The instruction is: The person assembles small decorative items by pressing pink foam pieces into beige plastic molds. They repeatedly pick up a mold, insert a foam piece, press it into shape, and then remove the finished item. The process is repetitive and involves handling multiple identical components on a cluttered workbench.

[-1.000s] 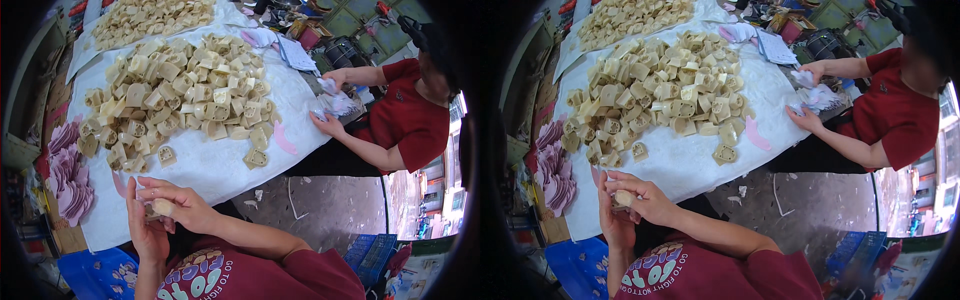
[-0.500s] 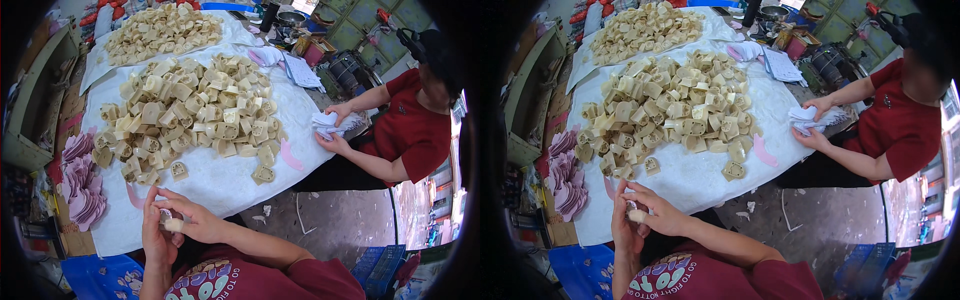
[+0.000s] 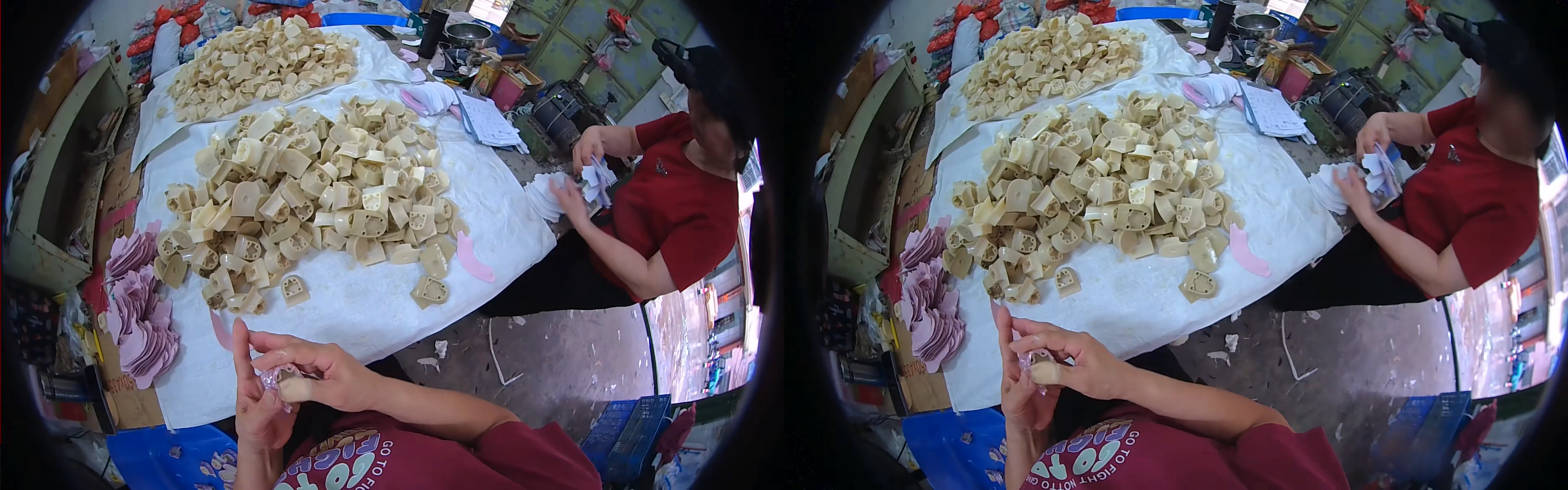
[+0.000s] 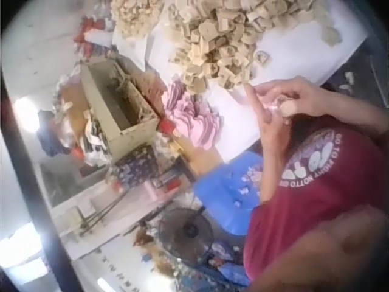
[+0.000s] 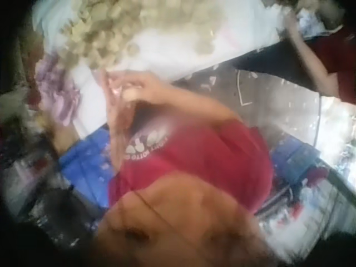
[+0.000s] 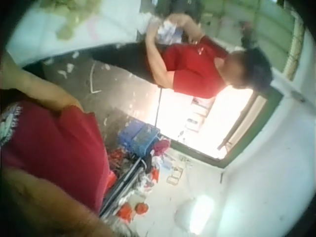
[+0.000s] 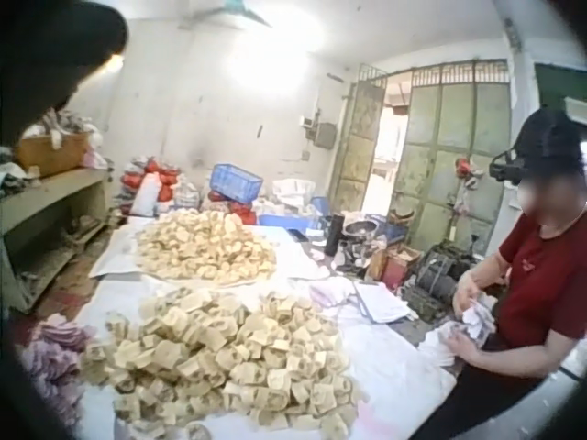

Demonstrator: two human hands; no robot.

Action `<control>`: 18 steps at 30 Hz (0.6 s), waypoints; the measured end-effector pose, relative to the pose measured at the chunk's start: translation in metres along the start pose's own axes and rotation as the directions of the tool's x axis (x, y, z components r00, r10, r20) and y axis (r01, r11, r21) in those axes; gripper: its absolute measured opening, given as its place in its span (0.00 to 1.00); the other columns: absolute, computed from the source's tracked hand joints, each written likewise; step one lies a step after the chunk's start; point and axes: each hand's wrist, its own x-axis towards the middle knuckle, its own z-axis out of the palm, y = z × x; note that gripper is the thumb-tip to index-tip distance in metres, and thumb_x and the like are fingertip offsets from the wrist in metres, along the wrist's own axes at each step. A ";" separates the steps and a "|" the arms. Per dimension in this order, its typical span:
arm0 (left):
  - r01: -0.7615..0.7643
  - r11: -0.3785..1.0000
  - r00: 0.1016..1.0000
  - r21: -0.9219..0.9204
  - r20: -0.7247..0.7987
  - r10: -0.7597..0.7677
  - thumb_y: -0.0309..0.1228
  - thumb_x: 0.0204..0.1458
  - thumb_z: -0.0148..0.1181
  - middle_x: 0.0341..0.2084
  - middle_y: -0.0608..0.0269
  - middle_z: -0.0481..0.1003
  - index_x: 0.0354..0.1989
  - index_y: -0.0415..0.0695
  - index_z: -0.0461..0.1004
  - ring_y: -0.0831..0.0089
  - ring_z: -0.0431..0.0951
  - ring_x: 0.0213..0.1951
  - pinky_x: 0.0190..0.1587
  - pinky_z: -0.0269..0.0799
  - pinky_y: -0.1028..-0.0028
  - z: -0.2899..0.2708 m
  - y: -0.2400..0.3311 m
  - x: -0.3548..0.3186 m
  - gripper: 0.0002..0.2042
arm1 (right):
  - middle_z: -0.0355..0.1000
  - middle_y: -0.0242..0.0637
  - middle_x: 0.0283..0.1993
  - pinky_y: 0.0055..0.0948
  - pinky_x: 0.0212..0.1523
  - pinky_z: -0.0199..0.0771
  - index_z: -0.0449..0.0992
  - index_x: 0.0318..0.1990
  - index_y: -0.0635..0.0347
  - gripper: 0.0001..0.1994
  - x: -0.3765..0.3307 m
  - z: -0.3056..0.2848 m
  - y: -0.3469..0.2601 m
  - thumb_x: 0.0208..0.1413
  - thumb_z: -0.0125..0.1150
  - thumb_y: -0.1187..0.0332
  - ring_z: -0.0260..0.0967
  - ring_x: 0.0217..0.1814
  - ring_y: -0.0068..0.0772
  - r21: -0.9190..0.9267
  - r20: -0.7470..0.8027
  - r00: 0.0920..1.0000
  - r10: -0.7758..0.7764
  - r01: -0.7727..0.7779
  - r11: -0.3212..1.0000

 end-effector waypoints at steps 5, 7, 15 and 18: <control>0.011 0.992 1.000 0.122 0.025 -0.014 0.28 0.43 0.69 0.54 0.54 0.64 0.71 0.61 0.33 0.61 0.71 0.53 0.54 0.70 0.65 -0.011 0.001 -0.004 0.53 | 0.53 0.44 0.70 0.29 0.57 0.65 0.73 0.55 0.61 0.17 0.004 -0.004 -0.002 0.59 0.56 0.68 0.59 0.64 0.31 0.032 0.028 0.999 0.038 -0.039 0.999; -0.049 0.985 0.999 0.163 0.014 0.047 0.28 0.42 0.70 0.54 0.54 0.64 0.71 0.60 0.33 0.62 0.72 0.51 0.51 0.72 0.66 -0.009 -0.001 -0.001 0.54 | 0.53 0.43 0.70 0.28 0.56 0.66 0.73 0.54 0.61 0.16 0.006 -0.005 0.000 0.60 0.55 0.67 0.59 0.64 0.30 0.133 0.021 0.996 0.088 -0.090 0.987; -0.013 0.975 0.997 0.223 0.071 -0.003 0.27 0.41 0.70 0.50 0.53 0.67 0.71 0.58 0.31 0.61 0.74 0.47 0.51 0.71 0.65 -0.004 0.004 0.000 0.55 | 0.59 0.41 0.66 0.26 0.56 0.65 0.71 0.57 0.62 0.17 -0.001 -0.015 -0.010 0.63 0.50 0.65 0.63 0.59 0.26 0.364 0.067 0.986 0.151 -0.165 0.917; -0.035 0.941 0.995 0.337 0.102 0.001 0.25 0.41 0.69 0.49 0.53 0.69 0.71 0.56 0.32 0.61 0.73 0.48 0.51 0.71 0.63 -0.013 0.006 -0.001 0.55 | 0.65 0.39 0.61 0.26 0.56 0.66 0.71 0.57 0.60 0.18 -0.007 -0.012 0.002 0.63 0.51 0.63 0.65 0.57 0.26 0.288 -0.045 0.986 0.160 -0.140 0.947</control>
